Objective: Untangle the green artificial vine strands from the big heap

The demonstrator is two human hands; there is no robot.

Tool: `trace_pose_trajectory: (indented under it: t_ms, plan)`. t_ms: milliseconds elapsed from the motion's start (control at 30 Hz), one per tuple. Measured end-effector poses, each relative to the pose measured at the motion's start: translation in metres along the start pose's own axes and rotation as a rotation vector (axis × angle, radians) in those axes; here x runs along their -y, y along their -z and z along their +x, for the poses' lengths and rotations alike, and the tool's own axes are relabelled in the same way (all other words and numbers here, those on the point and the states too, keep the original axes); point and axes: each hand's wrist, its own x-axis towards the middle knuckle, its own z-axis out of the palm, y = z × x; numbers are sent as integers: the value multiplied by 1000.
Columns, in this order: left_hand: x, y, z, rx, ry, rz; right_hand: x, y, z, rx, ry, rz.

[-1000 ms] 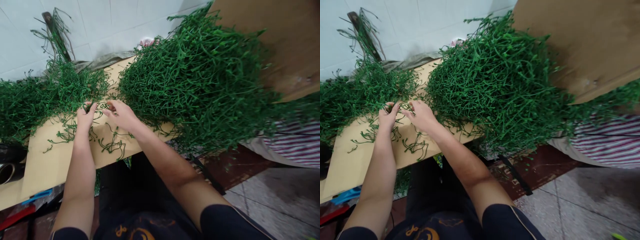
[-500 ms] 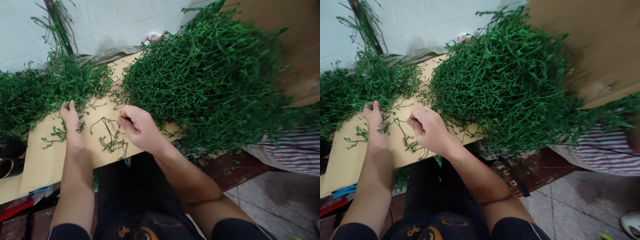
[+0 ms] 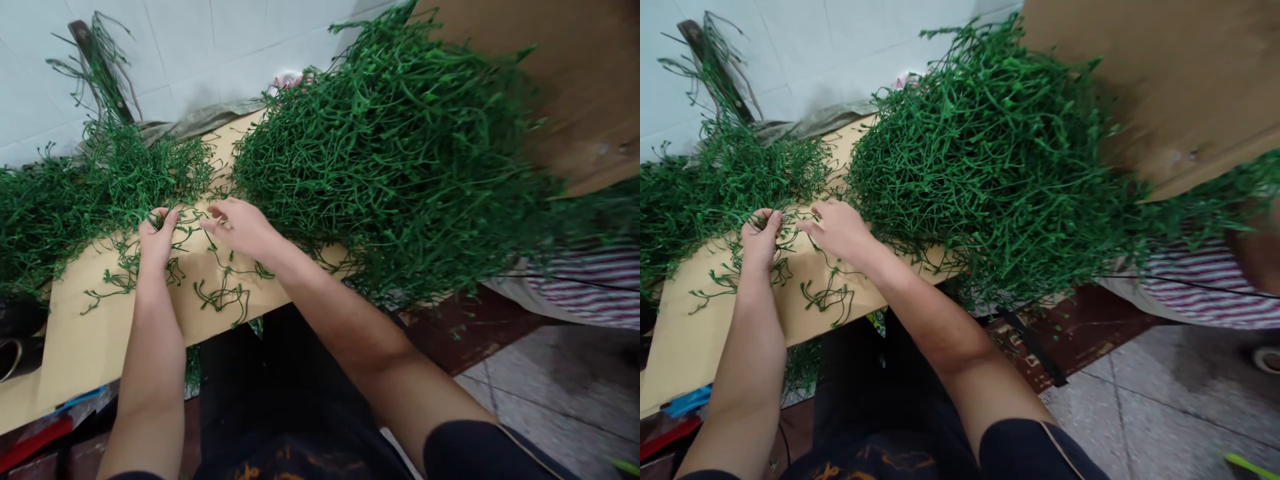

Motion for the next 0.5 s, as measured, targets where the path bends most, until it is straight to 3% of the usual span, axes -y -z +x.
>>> trace_pose_trajectory:
  t_ms: [167,367,500]
  plan:
    - [2,1,1,-4,-24,3,4,-22,12,30,-21,170]
    - [3,-4,2,24,-47,-30,4,-26,7,-146,-70,222]
    - [0,-3,0,43,-38,-36,5,-32,13,-184,-80,319]
